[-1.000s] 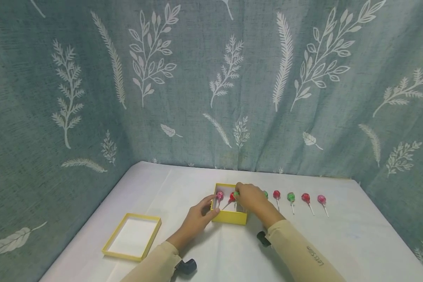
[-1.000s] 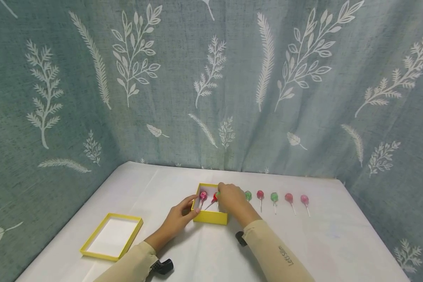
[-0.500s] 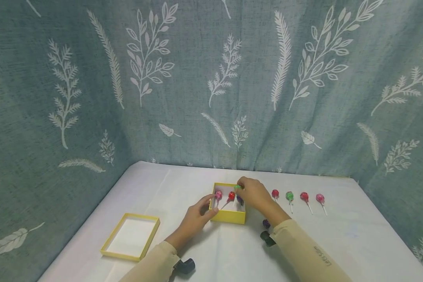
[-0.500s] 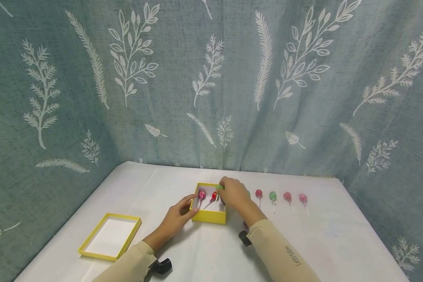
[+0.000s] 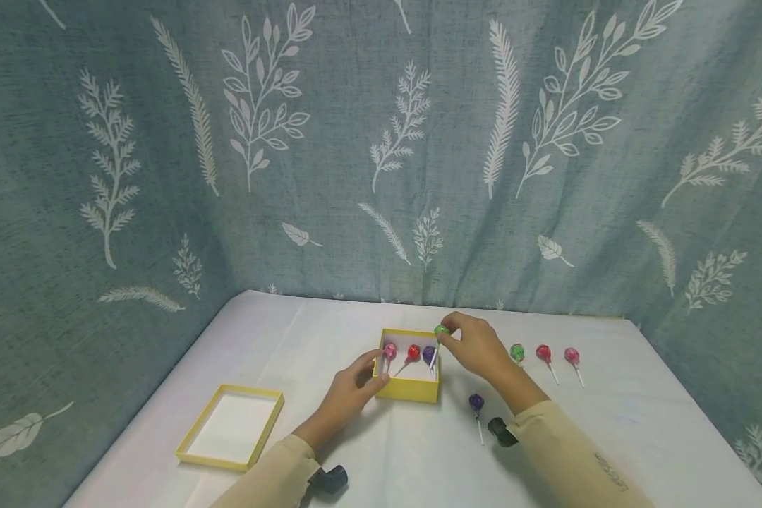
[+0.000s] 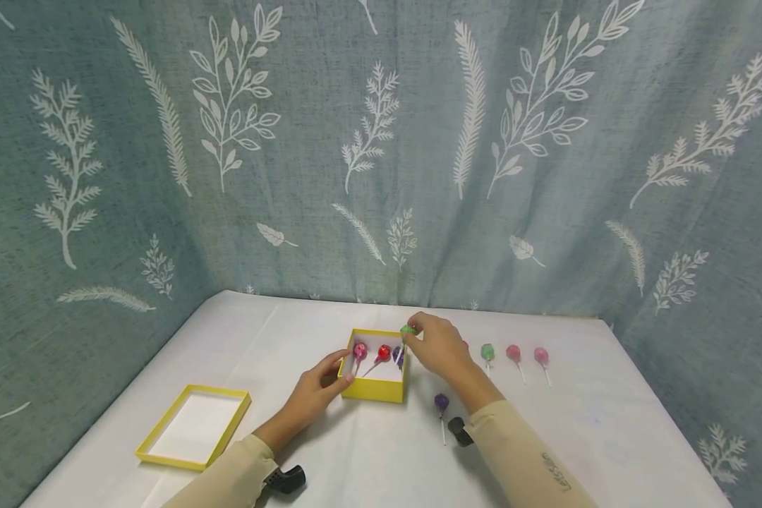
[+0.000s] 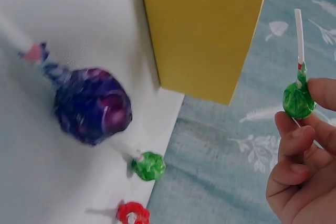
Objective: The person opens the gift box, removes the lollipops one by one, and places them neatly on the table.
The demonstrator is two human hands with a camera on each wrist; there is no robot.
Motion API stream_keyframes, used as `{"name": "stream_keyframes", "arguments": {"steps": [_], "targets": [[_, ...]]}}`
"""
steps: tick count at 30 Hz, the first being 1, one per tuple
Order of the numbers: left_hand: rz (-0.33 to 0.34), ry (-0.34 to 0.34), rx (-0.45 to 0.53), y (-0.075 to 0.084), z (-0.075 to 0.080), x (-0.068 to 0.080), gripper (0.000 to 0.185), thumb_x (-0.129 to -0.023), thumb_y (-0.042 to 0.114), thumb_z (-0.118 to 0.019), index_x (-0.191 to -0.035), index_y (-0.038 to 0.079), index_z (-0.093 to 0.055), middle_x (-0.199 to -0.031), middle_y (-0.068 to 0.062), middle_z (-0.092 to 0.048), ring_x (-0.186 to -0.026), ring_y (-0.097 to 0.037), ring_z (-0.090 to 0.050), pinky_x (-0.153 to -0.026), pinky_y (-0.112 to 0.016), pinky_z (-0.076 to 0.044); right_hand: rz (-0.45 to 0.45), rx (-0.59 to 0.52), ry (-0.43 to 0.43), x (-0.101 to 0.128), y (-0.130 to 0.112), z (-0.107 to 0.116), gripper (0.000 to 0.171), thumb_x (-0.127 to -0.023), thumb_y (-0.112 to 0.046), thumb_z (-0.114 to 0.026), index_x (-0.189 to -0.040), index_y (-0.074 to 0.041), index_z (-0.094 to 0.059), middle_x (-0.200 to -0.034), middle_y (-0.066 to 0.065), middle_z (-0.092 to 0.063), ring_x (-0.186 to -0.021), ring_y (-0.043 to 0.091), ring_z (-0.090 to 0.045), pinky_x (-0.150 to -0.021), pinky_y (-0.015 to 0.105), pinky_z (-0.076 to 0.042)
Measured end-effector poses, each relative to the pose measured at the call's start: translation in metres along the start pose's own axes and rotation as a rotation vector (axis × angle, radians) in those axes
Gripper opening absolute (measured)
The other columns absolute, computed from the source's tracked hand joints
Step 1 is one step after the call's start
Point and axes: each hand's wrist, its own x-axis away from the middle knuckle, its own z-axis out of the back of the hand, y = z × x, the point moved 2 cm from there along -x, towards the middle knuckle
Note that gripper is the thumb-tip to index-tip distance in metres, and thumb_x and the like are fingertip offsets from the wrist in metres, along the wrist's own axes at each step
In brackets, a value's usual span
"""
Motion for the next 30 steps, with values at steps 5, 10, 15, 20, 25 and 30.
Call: {"name": "stream_keyframes", "arguments": {"steps": [5,10,15,20,25,30], "targets": [[0.008,0.002,-0.001,0.001,0.001,0.001,0.052,-0.083,0.048,-0.056,-0.130,0.035,-0.041,-0.126,-0.001,-0.050,-0.120,-0.025,-0.041,-0.096,-0.054,-0.029,0.015,0.005,0.002,0.003,0.007,0.003,0.031,-0.086,-0.040,-0.054,-0.108,-0.019,-0.058,-0.097,-0.005,-0.061,-0.090,0.022,-0.057,-0.076,0.043,-0.045],[0.011,0.002,-0.005,0.002,0.001,0.001,0.052,-0.082,0.048,-0.056,-0.130,0.035,-0.041,-0.126,-0.001,-0.051,-0.119,-0.025,-0.042,-0.096,-0.054,-0.029,0.037,-0.010,0.025,0.009,0.013,0.007,0.029,-0.086,-0.037,-0.056,-0.106,-0.017,-0.060,-0.095,-0.004,-0.062,-0.087,0.022,-0.058,-0.075,0.043,-0.046],[0.010,0.005,-0.006,0.000,0.000,0.001,0.051,-0.082,0.048,-0.056,-0.130,0.036,-0.041,-0.126,0.000,-0.051,-0.118,-0.024,-0.043,-0.095,-0.053,-0.030,0.049,0.009,0.035,0.014,0.020,0.012,0.025,-0.085,-0.036,-0.057,-0.104,-0.018,-0.060,-0.094,-0.005,-0.062,-0.077,0.015,-0.056,-0.072,0.041,-0.046],[0.001,0.007,-0.003,-0.001,-0.001,0.000,0.051,-0.082,0.049,-0.056,-0.130,0.036,-0.041,-0.125,-0.001,-0.051,-0.117,-0.024,-0.045,-0.094,-0.053,-0.032,0.026,0.044,0.004,0.018,0.028,0.015,0.027,-0.085,-0.038,-0.056,-0.105,-0.020,-0.059,-0.094,-0.006,-0.061,-0.074,0.012,-0.053,-0.070,0.039,-0.046],[0.000,0.008,-0.001,-0.002,-0.001,0.000,0.051,-0.082,0.048,-0.056,-0.130,0.037,-0.041,-0.126,0.000,-0.051,-0.117,-0.024,-0.044,-0.094,-0.053,-0.032,0.024,0.054,0.002,0.022,0.035,0.020,0.028,-0.085,-0.037,-0.056,-0.106,-0.018,-0.059,-0.095,-0.004,-0.061,-0.084,0.019,-0.057,-0.075,0.042,-0.045],[0.001,0.005,0.001,-0.002,-0.001,0.000,0.052,-0.082,0.048,-0.056,-0.130,0.035,-0.041,-0.126,-0.001,-0.050,-0.117,-0.024,-0.044,-0.095,-0.053,-0.031,0.017,0.056,-0.007,0.028,0.040,0.024,0.031,-0.085,-0.038,-0.056,-0.107,-0.016,-0.059,-0.100,0.000,-0.062,-0.098,0.025,-0.055,-0.083,0.047,-0.042]]}}
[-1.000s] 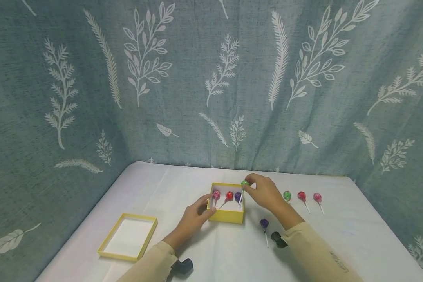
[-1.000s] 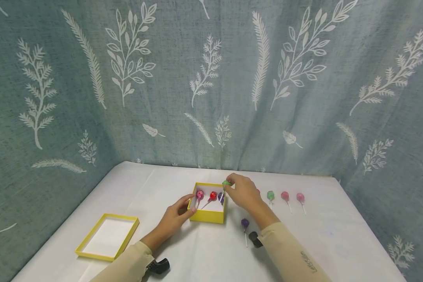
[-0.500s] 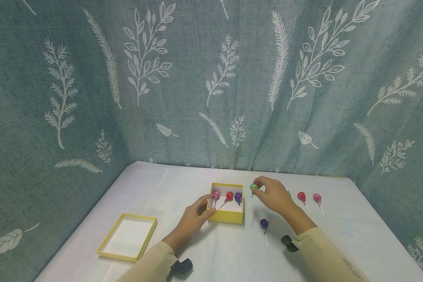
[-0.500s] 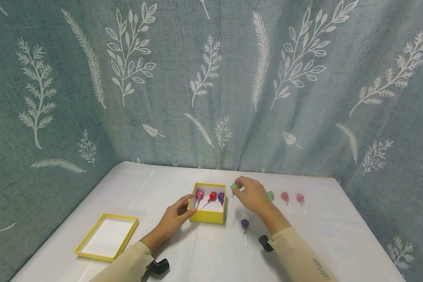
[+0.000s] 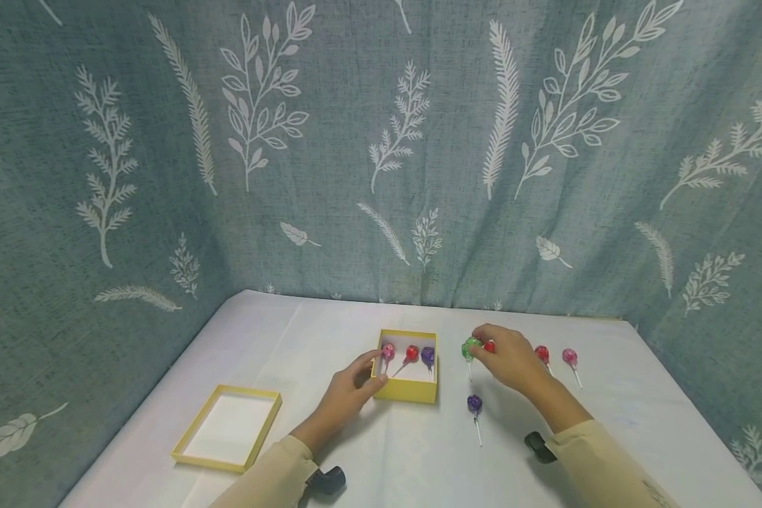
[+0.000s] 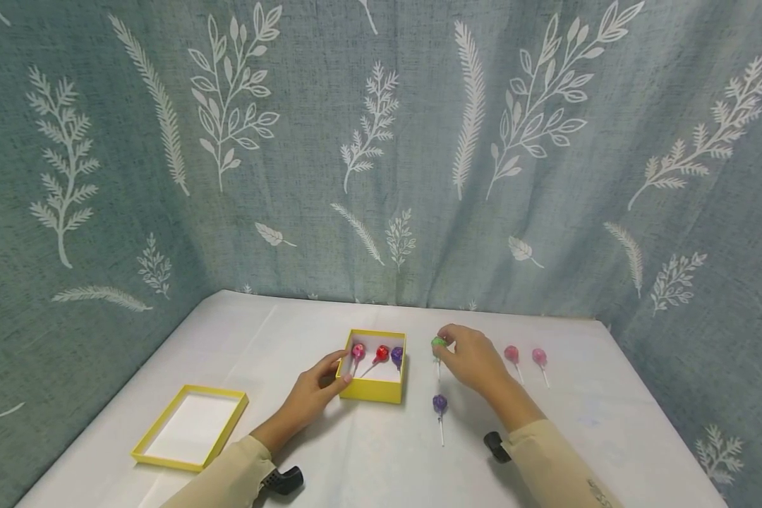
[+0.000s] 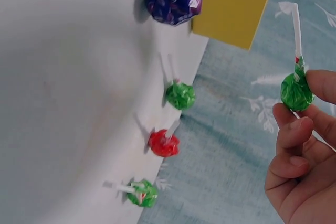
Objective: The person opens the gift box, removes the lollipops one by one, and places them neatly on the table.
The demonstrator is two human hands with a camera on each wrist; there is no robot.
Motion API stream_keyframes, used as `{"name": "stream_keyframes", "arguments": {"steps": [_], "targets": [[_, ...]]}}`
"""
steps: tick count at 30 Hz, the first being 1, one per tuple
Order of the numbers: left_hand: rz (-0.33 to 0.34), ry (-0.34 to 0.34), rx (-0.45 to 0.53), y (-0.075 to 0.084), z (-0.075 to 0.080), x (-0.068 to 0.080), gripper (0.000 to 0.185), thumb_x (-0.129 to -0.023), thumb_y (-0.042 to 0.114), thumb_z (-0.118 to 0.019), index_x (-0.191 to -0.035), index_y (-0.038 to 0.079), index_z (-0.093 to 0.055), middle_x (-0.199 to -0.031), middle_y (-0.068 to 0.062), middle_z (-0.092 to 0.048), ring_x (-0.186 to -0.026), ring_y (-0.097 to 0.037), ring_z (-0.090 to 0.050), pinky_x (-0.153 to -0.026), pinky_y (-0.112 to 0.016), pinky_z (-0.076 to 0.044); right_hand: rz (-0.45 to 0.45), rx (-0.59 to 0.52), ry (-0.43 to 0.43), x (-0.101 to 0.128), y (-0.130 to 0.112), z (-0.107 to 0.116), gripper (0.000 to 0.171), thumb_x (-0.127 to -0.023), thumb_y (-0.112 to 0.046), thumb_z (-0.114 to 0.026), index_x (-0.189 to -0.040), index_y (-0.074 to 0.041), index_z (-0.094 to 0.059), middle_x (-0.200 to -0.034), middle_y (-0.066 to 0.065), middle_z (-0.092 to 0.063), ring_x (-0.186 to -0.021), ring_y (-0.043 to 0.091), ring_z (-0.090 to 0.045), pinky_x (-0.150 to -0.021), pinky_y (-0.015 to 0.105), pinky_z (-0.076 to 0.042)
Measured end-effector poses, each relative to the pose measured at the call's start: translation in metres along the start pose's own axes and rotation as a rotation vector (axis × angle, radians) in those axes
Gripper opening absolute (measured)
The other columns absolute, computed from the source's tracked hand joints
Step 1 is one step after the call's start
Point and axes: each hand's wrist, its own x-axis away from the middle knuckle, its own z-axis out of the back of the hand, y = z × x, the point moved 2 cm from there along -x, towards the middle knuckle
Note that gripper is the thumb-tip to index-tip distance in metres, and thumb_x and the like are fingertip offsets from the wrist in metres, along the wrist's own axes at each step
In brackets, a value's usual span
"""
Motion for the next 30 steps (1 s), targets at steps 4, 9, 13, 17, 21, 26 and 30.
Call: {"name": "stream_keyframes", "arguments": {"steps": [4,9,13,17,21,26,30], "targets": [[0.007,-0.003,0.002,0.002,0.001,0.001,0.053,-0.082,0.048,-0.056,-0.131,0.034,-0.041,-0.127,-0.002,-0.050,-0.117,-0.024,-0.044,-0.095,-0.053,-0.031,0.015,0.011,0.019,0.005,0.005,0.003,0.030,-0.085,-0.035,-0.058,-0.106,-0.015,-0.060,-0.099,-0.001,-0.061,-0.089,0.022,-0.057,-0.078,0.044,-0.045],[0.014,-0.006,0.005,0.002,0.001,0.002,0.051,-0.082,0.048,-0.056,-0.130,0.037,-0.041,-0.127,-0.001,-0.049,-0.117,-0.023,-0.044,-0.095,-0.053,-0.031,0.049,0.020,0.055,0.011,0.012,0.005,0.024,-0.084,-0.033,-0.059,-0.103,-0.017,-0.061,-0.089,-0.007,-0.060,-0.066,0.011,-0.051,-0.062,0.033,-0.045],[0.011,-0.007,0.006,0.001,0.002,0.002,0.051,-0.082,0.048,-0.056,-0.130,0.036,-0.041,-0.127,0.000,-0.050,-0.117,-0.024,-0.044,-0.095,-0.053,-0.031,0.043,0.025,0.047,0.016,0.016,0.006,0.025,-0.085,-0.035,-0.058,-0.104,-0.018,-0.062,-0.091,-0.007,-0.062,-0.064,0.007,-0.051,-0.062,0.035,-0.044],[0.011,-0.003,0.001,0.002,0.003,0.002,0.052,-0.082,0.047,-0.056,-0.131,0.034,-0.041,-0.127,0.000,-0.050,-0.118,-0.025,-0.043,-0.094,-0.054,-0.031,0.050,0.007,0.046,0.020,0.018,0.007,0.025,-0.085,-0.034,-0.058,-0.105,-0.018,-0.063,-0.091,-0.005,-0.062,-0.071,0.013,-0.055,-0.067,0.039,-0.045],[0.007,0.000,0.008,0.003,0.004,0.002,0.052,-0.082,0.047,-0.057,-0.130,0.034,-0.041,-0.126,-0.001,-0.051,-0.118,-0.024,-0.043,-0.095,-0.054,-0.031,0.041,0.000,0.050,0.026,0.023,0.009,0.029,-0.085,-0.033,-0.060,-0.108,-0.016,-0.062,-0.095,-0.002,-0.063,-0.082,0.020,-0.058,-0.073,0.042,-0.046],[0.004,-0.005,0.017,0.005,0.003,0.002,0.052,-0.082,0.046,-0.057,-0.130,0.033,-0.042,-0.126,-0.001,-0.050,-0.118,-0.024,-0.043,-0.095,-0.053,-0.031,0.015,0.003,0.048,0.032,0.030,0.013,0.029,-0.084,-0.033,-0.060,-0.106,-0.015,-0.063,-0.094,0.000,-0.063,-0.073,0.015,-0.056,-0.067,0.038,-0.047],[0.012,-0.009,0.017,0.006,0.003,0.002,0.052,-0.082,0.047,-0.057,-0.131,0.034,-0.041,-0.126,-0.001,-0.051,-0.118,-0.024,-0.043,-0.095,-0.054,-0.031,-0.002,-0.005,0.046,0.036,0.035,0.015,0.030,-0.084,-0.033,-0.060,-0.106,-0.013,-0.063,-0.096,0.000,-0.063,-0.067,0.011,-0.052,-0.060,0.032,-0.045]]}}
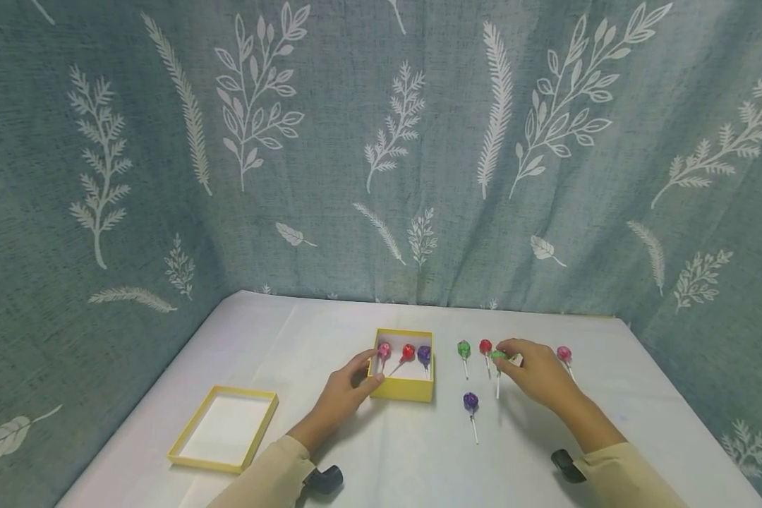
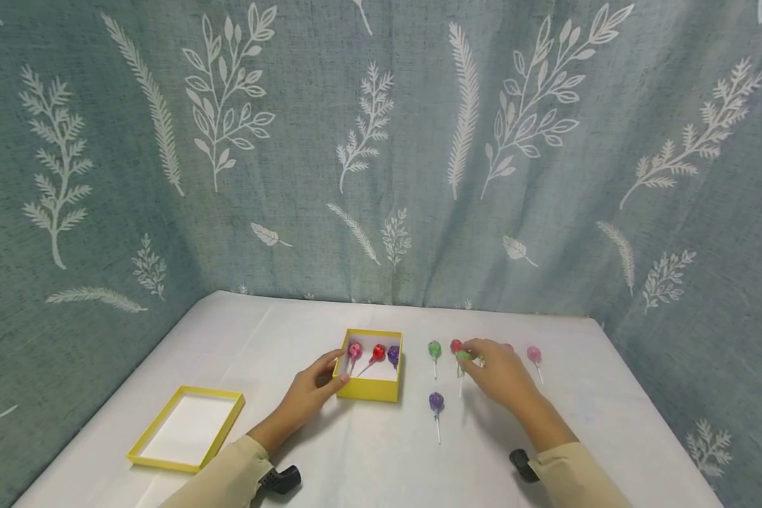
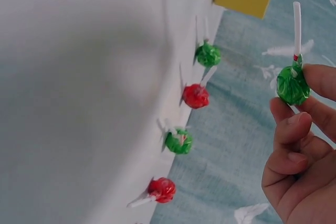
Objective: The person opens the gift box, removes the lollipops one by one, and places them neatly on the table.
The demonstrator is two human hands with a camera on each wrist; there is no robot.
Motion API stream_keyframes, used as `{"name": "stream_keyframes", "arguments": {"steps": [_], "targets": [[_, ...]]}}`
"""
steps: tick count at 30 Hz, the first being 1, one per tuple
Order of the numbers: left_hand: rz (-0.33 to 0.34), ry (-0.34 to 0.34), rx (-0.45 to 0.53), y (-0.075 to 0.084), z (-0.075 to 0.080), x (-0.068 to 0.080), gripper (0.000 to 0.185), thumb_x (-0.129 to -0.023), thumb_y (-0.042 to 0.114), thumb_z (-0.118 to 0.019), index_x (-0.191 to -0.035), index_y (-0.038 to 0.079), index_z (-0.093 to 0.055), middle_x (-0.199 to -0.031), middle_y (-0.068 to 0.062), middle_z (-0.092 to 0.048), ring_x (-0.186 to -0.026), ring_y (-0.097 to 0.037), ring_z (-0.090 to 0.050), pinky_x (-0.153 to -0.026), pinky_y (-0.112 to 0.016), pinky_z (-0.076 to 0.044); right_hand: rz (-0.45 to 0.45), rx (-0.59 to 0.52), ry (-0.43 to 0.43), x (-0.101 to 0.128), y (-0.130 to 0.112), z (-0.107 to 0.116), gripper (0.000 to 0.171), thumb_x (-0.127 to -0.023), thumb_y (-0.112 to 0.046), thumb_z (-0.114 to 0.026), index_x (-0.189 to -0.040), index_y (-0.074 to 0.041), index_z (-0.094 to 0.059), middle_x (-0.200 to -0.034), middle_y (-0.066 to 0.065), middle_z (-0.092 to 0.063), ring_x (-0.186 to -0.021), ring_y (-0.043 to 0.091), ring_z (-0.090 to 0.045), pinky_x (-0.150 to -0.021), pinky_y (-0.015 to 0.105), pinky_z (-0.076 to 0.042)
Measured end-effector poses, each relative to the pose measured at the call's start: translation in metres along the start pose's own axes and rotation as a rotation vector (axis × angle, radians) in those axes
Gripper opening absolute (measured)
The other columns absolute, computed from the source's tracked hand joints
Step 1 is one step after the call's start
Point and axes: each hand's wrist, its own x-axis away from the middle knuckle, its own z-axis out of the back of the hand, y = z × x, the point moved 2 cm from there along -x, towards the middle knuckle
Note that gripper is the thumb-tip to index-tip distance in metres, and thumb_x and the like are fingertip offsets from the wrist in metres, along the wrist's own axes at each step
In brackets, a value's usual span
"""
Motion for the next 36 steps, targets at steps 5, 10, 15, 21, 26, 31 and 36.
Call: {"name": "stream_keyframes", "arguments": {"steps": [5,10,15,21,26,31,36], "targets": [[0.008,-0.001,-0.005,0.000,-0.001,-0.001,0.052,-0.082,0.047,-0.057,-0.130,0.035,-0.041,-0.127,-0.001,-0.050,-0.118,-0.025,-0.043,-0.095,-0.053,-0.031,-0.002,-0.009,-0.020,0.004,0.005,0.000,0.030,-0.083,-0.033,-0.062,-0.105,-0.013,-0.064,-0.092,-0.001,-0.064,-0.065,0.010,-0.051,-0.056,0.029,-0.043],[0.005,-0.006,-0.007,-0.001,-0.001,-0.002,0.052,-0.083,0.047,-0.056,-0.130,0.034,-0.041,-0.128,0.000,-0.049,-0.119,-0.024,-0.043,-0.095,-0.052,-0.031,-0.023,-0.032,-0.063,0.007,0.010,-0.007,0.029,-0.081,-0.032,-0.064,-0.104,-0.014,-0.064,-0.091,-0.003,-0.063,-0.065,0.010,-0.050,-0.057,0.028,-0.043],[0.003,-0.008,0.000,-0.002,-0.002,-0.002,0.052,-0.083,0.047,-0.057,-0.130,0.034,-0.041,-0.127,-0.001,-0.050,-0.118,-0.024,-0.044,-0.095,-0.052,-0.031,-0.023,-0.042,-0.117,0.011,0.014,-0.015,0.028,-0.080,-0.030,-0.065,-0.103,-0.014,-0.064,-0.088,-0.006,-0.063,-0.068,0.009,-0.051,-0.062,0.030,-0.044],[-0.003,-0.004,0.004,-0.001,-0.001,-0.002,0.052,-0.083,0.046,-0.057,-0.130,0.032,-0.042,-0.126,-0.001,-0.050,-0.117,-0.024,-0.044,-0.095,-0.051,-0.032,0.011,-0.053,-0.173,0.014,0.016,-0.022,0.023,-0.080,-0.024,-0.066,-0.100,-0.014,-0.065,-0.087,-0.008,-0.062,-0.072,0.009,-0.053,-0.066,0.032,-0.045],[0.007,-0.004,-0.001,-0.001,-0.001,-0.003,0.052,-0.083,0.047,-0.057,-0.130,0.034,-0.041,-0.127,0.000,-0.050,-0.118,-0.023,-0.044,-0.095,-0.052,-0.031,0.017,-0.055,-0.197,0.016,0.017,-0.026,0.021,-0.079,-0.022,-0.067,-0.099,-0.015,-0.065,-0.087,-0.007,-0.063,-0.072,0.009,-0.054,-0.065,0.033,-0.045],[0.018,-0.002,-0.011,-0.002,-0.002,-0.004,0.051,-0.082,0.048,-0.056,-0.130,0.036,-0.041,-0.126,0.001,-0.051,-0.117,-0.023,-0.044,-0.095,-0.052,-0.031,0.002,-0.061,-0.228,0.018,0.018,-0.028,0.020,-0.079,-0.023,-0.066,-0.098,-0.015,-0.064,-0.087,-0.006,-0.063,-0.073,0.010,-0.054,-0.064,0.032,-0.045],[0.016,-0.003,-0.008,-0.003,-0.003,-0.003,0.051,-0.082,0.048,-0.056,-0.130,0.036,-0.041,-0.126,0.001,-0.051,-0.118,-0.023,-0.043,-0.096,-0.052,-0.031,-0.013,-0.072,-0.246,0.020,0.019,-0.028,0.022,-0.079,-0.022,-0.066,-0.099,-0.014,-0.064,-0.088,-0.005,-0.062,-0.073,0.010,-0.054,-0.062,0.031,-0.045]]}}
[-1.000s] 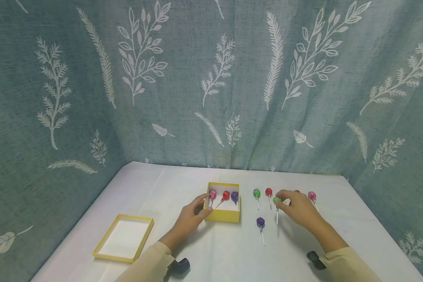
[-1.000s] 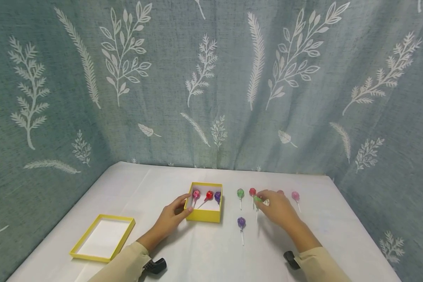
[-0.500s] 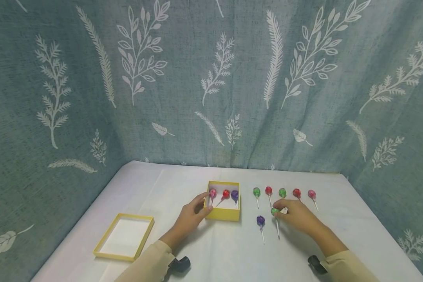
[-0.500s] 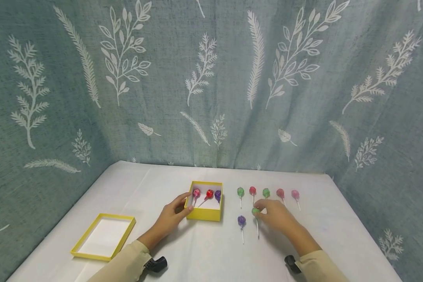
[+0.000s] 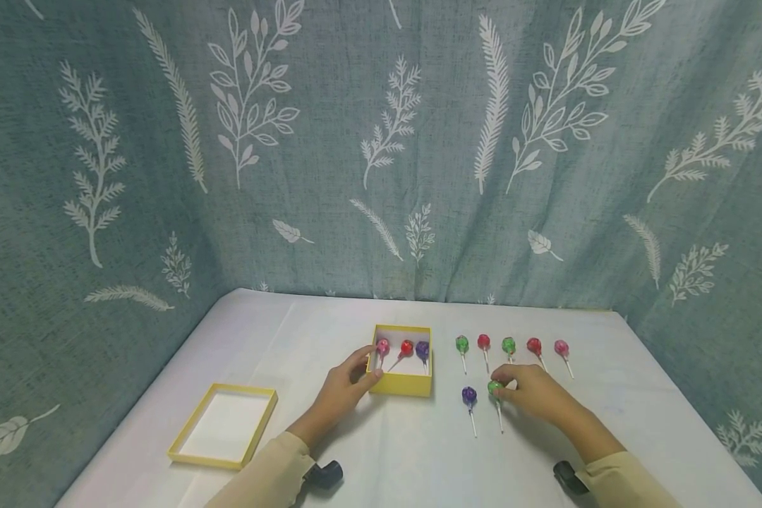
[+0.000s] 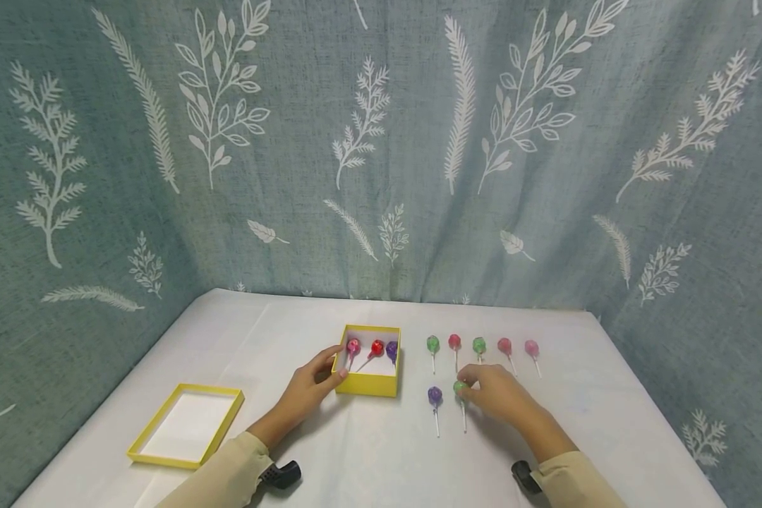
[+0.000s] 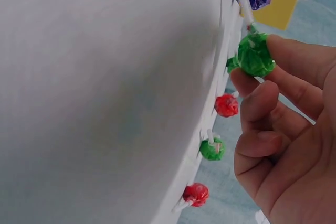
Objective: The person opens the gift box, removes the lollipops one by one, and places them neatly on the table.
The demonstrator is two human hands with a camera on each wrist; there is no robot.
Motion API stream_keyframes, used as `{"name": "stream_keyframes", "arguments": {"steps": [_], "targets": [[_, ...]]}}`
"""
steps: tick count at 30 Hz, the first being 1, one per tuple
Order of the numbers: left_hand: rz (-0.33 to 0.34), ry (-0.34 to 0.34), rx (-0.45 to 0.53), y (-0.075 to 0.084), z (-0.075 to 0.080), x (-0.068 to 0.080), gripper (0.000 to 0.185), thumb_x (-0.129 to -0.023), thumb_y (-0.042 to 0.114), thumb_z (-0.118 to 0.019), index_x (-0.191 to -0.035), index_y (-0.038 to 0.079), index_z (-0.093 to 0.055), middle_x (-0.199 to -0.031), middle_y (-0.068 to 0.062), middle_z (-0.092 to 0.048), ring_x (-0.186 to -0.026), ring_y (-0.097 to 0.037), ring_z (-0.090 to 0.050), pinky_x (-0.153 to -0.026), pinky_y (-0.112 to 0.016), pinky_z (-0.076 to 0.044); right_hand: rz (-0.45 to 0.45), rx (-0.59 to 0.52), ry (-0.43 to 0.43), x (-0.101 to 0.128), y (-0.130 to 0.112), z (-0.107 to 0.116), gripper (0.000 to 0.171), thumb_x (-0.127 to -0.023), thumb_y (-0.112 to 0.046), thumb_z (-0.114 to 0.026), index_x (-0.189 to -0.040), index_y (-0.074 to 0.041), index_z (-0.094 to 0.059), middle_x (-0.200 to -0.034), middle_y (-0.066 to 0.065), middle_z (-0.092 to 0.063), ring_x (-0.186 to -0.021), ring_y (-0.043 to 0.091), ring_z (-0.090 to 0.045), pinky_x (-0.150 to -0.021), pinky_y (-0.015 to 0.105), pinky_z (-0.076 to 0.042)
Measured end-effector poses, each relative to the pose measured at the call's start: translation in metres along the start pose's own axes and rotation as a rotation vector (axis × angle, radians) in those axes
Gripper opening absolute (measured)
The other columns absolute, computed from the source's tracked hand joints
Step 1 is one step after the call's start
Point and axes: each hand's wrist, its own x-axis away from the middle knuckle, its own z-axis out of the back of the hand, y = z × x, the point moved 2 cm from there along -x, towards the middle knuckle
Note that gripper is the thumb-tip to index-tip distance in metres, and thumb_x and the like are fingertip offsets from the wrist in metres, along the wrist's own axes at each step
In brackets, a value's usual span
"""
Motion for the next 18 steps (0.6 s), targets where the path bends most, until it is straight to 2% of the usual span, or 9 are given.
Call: {"name": "stream_keyframes", "arguments": {"steps": [8,15,18], "targets": [[0.014,-0.011,0.010,0.0000,0.0001,0.0002,0.051,-0.082,0.049,-0.056,-0.130,0.037,-0.041,-0.127,0.002,-0.049,-0.119,-0.022,-0.042,-0.095,-0.052,-0.031,-0.004,0.017,-0.029,0.0015,-0.0021,-0.0008,0.019,-0.079,-0.024,-0.067,-0.096,-0.017,-0.064,-0.086,-0.008,-0.061,-0.079,0.012,-0.056,-0.068,0.035,-0.046],[-0.050,-0.009,0.035,-0.0009,-0.0009,0.0005,0.052,-0.084,0.043,-0.057,-0.131,0.032,-0.041,-0.128,-0.001,-0.049,-0.114,-0.021,-0.048,-0.093,-0.044,-0.038,-0.038,0.021,-0.072,0.0022,-0.0042,-0.0025,0.017,-0.079,-0.025,-0.066,-0.095,-0.019,-0.064,-0.087,-0.008,-0.062,-0.084,0.014,-0.058,-0.070,0.035,-0.047],[-0.051,-0.006,0.037,-0.0006,-0.0008,0.0005,0.052,-0.083,0.043,-0.058,-0.131,0.031,-0.041,-0.128,0.000,-0.048,-0.114,-0.021,-0.048,-0.093,-0.043,-0.038,-0.047,0.014,-0.087,0.0029,-0.0045,-0.0026,0.017,-0.079,-0.025,-0.066,-0.094,-0.019,-0.064,-0.087,-0.008,-0.062,-0.085,0.016,-0.057,-0.070,0.035,-0.047]]}}
